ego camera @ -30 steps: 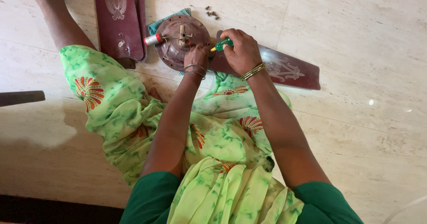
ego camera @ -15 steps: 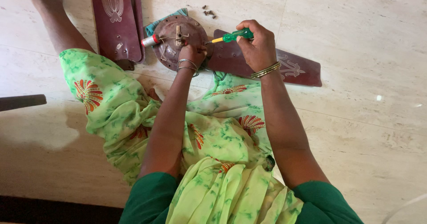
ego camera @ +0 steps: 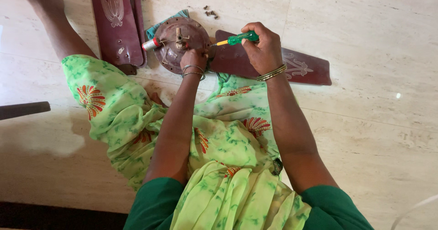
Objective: The person sits on the floor and uses a screwdriver to tighten screws on the central hub of a ceiling fan, securing a fan blade to the motor housing.
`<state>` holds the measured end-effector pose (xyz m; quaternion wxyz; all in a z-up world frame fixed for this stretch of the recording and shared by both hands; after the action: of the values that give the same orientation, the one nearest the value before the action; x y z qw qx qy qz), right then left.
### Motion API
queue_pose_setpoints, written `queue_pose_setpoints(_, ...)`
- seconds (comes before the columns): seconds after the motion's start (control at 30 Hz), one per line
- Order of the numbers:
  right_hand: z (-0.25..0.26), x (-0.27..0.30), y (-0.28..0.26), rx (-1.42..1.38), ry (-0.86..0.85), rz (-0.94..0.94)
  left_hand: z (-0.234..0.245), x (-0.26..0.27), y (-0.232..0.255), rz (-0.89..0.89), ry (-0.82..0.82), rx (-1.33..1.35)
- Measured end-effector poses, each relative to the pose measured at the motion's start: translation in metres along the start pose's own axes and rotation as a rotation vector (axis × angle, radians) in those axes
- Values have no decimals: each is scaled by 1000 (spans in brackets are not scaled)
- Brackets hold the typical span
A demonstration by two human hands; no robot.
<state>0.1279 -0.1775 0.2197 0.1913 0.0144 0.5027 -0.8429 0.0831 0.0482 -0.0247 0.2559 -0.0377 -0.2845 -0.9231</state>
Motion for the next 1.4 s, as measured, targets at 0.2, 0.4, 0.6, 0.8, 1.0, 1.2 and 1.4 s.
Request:
queue_pose_setpoints(0.2,7,3,0,16,11,-29,0,3,-3,10,-16,-62)
queue_pose_setpoints(0.4,11,6,4,-7,2,-94,3,9,-3,21,20,-29)
queue_pose_setpoints(0.6,11,6,3,31,18,-1,4,12,-3,47,54,-15)
queue_pose_setpoints(0.8,8,7,9,-9,11,1,3,13,-3,34,72,4)
queue_pose_setpoints(1.0,4,10,15,25,12,-22,10,20,5,-85,148,45)
queue_pose_setpoints(1.2,6,13,18,26,19,-24,14,29,9,-132,197,47)
queue_pose_setpoints(1.4,5,15,21,9,13,-34,12,35,7,-154,225,44)
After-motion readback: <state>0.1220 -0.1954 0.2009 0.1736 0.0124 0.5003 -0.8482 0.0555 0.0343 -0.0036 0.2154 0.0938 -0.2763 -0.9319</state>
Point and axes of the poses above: each hand's wrist, its own x-axis away from the middle knuckle, its own z-axis out of the back of the hand, y = z × x, the point moved 7 cm from there along -x, towards the middle knuckle, and after that the axes turned 3 degrees about y, right-handed, at the moved point
